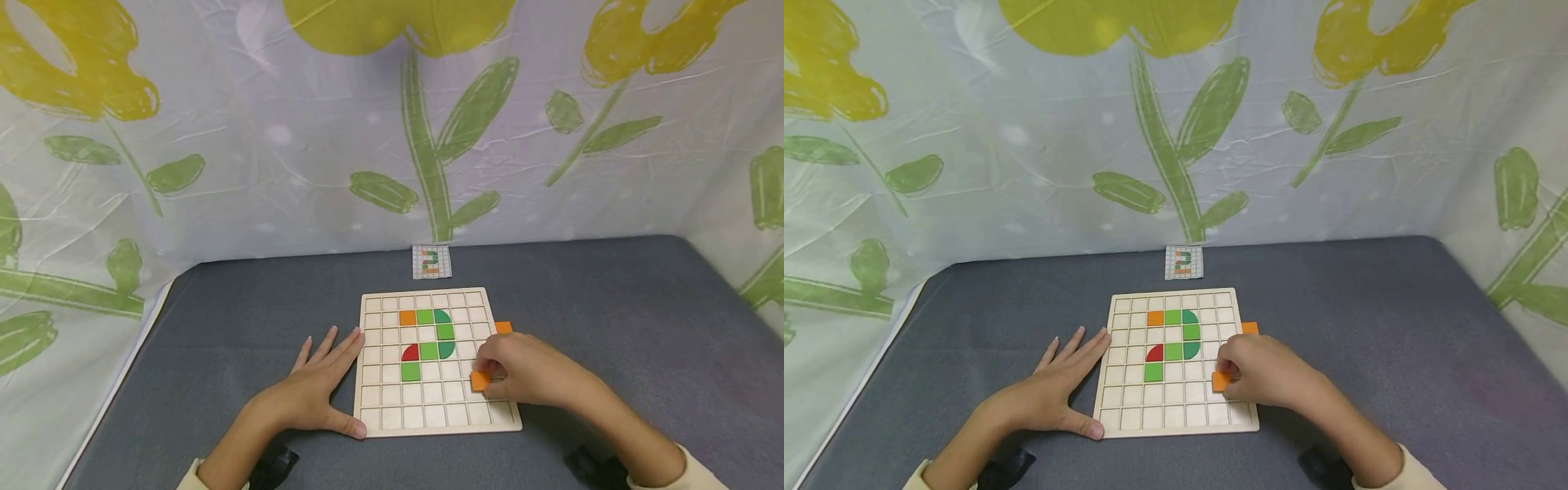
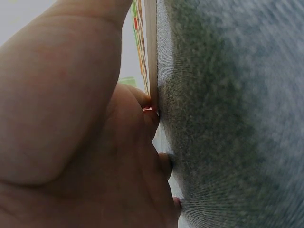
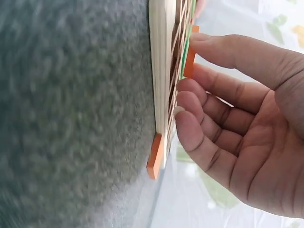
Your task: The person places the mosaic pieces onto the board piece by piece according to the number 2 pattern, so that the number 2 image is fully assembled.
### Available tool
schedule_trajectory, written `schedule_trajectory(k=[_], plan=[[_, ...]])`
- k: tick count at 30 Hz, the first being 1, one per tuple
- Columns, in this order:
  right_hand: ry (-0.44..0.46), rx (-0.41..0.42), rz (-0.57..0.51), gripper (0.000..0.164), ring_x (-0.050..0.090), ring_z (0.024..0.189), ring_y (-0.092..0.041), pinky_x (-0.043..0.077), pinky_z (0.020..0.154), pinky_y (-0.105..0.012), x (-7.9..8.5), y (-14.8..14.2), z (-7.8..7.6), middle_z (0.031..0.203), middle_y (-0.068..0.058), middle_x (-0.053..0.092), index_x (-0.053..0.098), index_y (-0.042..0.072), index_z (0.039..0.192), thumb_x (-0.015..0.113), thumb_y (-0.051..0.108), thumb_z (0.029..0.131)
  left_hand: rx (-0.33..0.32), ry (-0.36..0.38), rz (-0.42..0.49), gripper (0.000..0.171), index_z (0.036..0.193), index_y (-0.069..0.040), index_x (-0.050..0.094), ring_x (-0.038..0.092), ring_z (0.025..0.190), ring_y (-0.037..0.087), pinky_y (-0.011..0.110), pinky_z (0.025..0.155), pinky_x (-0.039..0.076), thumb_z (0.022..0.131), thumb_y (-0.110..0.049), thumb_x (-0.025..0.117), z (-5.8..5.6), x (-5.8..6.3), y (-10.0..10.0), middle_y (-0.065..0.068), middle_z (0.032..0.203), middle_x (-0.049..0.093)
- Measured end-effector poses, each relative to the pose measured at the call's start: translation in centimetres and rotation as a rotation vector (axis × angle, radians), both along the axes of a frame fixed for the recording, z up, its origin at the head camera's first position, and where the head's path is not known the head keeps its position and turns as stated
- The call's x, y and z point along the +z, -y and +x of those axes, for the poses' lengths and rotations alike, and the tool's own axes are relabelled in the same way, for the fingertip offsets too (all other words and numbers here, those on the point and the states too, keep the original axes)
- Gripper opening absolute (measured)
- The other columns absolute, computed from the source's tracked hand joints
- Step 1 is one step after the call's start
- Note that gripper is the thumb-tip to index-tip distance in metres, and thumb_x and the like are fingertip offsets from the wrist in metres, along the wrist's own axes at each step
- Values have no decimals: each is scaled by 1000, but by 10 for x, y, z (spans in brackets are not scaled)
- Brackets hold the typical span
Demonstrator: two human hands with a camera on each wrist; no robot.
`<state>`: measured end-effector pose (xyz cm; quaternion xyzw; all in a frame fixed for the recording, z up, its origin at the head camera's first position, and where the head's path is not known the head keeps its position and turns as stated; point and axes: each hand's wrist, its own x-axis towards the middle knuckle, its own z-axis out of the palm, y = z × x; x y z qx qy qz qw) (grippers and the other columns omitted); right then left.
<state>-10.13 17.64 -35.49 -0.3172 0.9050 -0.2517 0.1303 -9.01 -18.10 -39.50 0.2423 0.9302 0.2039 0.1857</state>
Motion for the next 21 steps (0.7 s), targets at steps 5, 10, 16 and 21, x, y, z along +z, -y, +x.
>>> schedule_trajectory(k=[5,10,16,21], plan=[[-26,32,5,20,46,68,-5,40,60,-24,-2,8,2,75,10,52,69,16,84,81,4,74,0,-4,-5,137,163,-19,8,-5,152,32,63,114,-10,61,-82,74,0,0,0,-1,167,8],[-53,77,-1,22,43,68,-5,38,59,-24,-6,18,2,71,10,47,65,17,78,77,0,72,2,-6,-8,138,163,-19,7,-7,152,31,63,114,-11,60,-83,73,-1,0,0,-2,167,6],[-95,112,-26,27,39,66,-4,33,58,-23,-8,28,3,66,11,40,58,18,70,75,-3,69,-1,-5,-11,138,163,-19,7,-7,152,30,63,114,-11,60,-84,72,-1,-1,0,-3,167,6],[-103,116,-31,26,36,63,-3,30,57,-22,-8,36,4,65,12,37,57,17,69,73,-4,68,-5,-3,-13,138,163,-19,7,-7,152,31,63,114,-11,61,-84,72,-1,-1,1,-3,167,6]])
